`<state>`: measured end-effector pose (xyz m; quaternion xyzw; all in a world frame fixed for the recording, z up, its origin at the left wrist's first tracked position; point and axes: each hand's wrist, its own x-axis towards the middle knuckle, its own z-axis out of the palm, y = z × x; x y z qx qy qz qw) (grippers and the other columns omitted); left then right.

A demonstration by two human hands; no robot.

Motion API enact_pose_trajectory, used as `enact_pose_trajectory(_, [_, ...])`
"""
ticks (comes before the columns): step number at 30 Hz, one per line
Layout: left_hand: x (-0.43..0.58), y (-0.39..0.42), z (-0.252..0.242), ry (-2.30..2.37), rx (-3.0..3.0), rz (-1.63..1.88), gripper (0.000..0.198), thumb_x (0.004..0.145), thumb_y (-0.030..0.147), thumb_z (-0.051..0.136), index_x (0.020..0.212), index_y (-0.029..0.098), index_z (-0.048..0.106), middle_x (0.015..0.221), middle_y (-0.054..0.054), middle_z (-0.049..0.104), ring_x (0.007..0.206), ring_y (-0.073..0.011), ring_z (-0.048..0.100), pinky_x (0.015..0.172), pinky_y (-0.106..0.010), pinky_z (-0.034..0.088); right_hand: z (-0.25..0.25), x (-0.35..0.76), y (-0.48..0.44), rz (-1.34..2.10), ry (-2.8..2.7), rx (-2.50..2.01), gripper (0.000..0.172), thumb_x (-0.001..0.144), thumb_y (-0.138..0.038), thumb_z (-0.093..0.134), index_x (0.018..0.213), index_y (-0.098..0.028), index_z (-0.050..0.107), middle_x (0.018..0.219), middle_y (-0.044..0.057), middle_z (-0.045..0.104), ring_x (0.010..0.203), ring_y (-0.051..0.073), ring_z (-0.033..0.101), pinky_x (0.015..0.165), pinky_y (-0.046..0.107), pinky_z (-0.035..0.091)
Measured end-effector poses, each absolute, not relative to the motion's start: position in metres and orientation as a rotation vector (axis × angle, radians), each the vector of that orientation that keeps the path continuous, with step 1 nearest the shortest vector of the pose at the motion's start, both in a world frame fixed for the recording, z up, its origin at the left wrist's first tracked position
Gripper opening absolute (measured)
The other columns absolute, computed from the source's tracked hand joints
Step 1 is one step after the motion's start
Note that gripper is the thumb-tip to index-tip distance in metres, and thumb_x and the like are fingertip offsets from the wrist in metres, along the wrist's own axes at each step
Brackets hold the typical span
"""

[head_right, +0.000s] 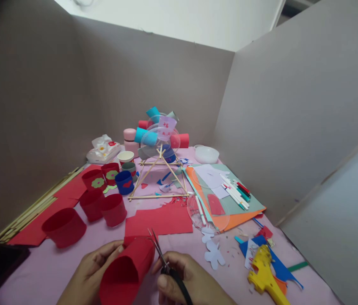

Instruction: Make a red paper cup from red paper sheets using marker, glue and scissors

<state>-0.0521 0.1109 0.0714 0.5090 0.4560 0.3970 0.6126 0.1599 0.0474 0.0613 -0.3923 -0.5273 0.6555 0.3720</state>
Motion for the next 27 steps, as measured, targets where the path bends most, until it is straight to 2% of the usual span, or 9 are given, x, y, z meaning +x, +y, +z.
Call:
enact_pose_trajectory(3, [-0.056, 0.114, 0.067, 1.04, 1.278, 0.916, 0.022, 0.07, 0.041, 0.072, 0.07, 0.019, 0.07, 0.066, -0.001, 0.065, 0.065, -0.02, 0.056, 0.058, -0.023, 0.046, 0.056, 0.161, 0.047, 1.718, -1.329, -0.986, 0.054, 0.08, -0.061, 0.061, 0.105, -0.013, 0.055, 0.071, 0.001, 0.056, 0.059, 0.009, 0.047, 0.054, 0.019, 0.034])
enact_pose_trajectory(7, [-0.06, 0.119, 0.065, 1.053, 1.226, 0.974, 0.028, 0.066, 0.044, 0.073, 0.076, 0.019, 0.07, 0.071, -0.002, 0.067, 0.069, -0.022, 0.059, 0.061, -0.025, 0.048, 0.054, 0.159, 0.045, 1.749, -1.313, -0.993, 0.061, 0.076, -0.065, 0.062, 0.108, -0.013, 0.056, 0.071, 0.0, 0.056, 0.059, 0.008, 0.046, 0.053, 0.018, 0.032])
enact_pose_trajectory(9, [-0.06, 0.12, 0.063, 1.05, 1.231, 0.976, 0.03, 0.067, 0.047, 0.072, 0.076, 0.018, 0.069, 0.07, -0.001, 0.067, 0.067, -0.021, 0.058, 0.06, -0.025, 0.047, 0.055, 0.157, 0.045, 1.748, -1.31, -0.997, 0.062, 0.075, -0.066, 0.063, 0.107, -0.013, 0.056, 0.071, 0.0, 0.055, 0.058, 0.008, 0.045, 0.052, 0.018, 0.031])
enact_pose_trajectory(13, [-0.058, 0.117, 0.059, 1.03, 1.325, 0.905, 0.034, 0.077, 0.052, 0.062, 0.077, 0.018, 0.068, 0.07, -0.002, 0.066, 0.068, -0.0207, 0.058, 0.06, -0.025, 0.047, 0.058, 0.154, 0.047, 1.733, -1.29, -1.013, 0.062, 0.07, -0.067, 0.066, 0.1, -0.014, 0.056, 0.071, -0.001, 0.051, 0.058, 0.008, 0.043, 0.052, 0.018, 0.032])
enact_pose_trajectory(17, [-0.055, 0.115, 0.057, 0.956, 1.39, 0.816, 0.036, 0.082, 0.05, 0.058, 0.085, 0.017, 0.07, 0.074, -0.003, 0.067, 0.068, -0.0202, 0.057, 0.061, -0.025, 0.046, 0.062, 0.155, 0.049, 1.717, -1.314, -0.992, 0.062, 0.07, -0.068, 0.065, 0.099, -0.015, 0.055, 0.071, 0.0, 0.052, 0.062, 0.012, 0.048, 0.053, 0.021, 0.035])
enact_pose_trajectory(20, [-0.054, 0.115, 0.057, 0.915, 1.378, 0.798, 0.034, 0.083, 0.048, 0.057, 0.081, 0.017, 0.07, 0.074, -0.003, 0.067, 0.066, -0.0185, 0.055, 0.06, -0.024, 0.045, 0.065, 0.155, 0.049, 1.687, -1.326, -0.984, 0.06, 0.071, -0.068, 0.064, 0.097, -0.014, 0.057, 0.073, 0.001, 0.052, 0.066, 0.013, 0.049, 0.055, 0.022, 0.036])
enact_pose_trajectory(23, [-0.055, 0.117, 0.055, 0.896, 1.38, 0.79, 0.032, 0.082, 0.047, 0.06, 0.075, 0.017, 0.068, 0.071, -0.001, 0.064, 0.065, -0.0172, 0.053, 0.059, -0.024, 0.044, 0.067, 0.154, 0.05, 1.673, -1.349, -0.992, 0.059, 0.071, -0.069, 0.063, 0.092, -0.014, 0.058, 0.074, 0.0, 0.049, 0.062, 0.011, 0.044, 0.053, 0.021, 0.032])
enact_pose_trajectory(27, [-0.056, 0.117, 0.052, 0.86, 1.383, 0.756, 0.031, 0.081, 0.045, 0.061, 0.074, 0.016, 0.067, 0.068, -0.001, 0.062, 0.067, -0.0189, 0.053, 0.062, -0.026, 0.045, 0.071, 0.152, 0.051, 1.633, -1.388, -1.017, 0.061, 0.069, -0.073, 0.061, 0.087, -0.015, 0.056, 0.069, -0.003, 0.041, 0.056, 0.008, 0.031, 0.049, 0.021, 0.024])
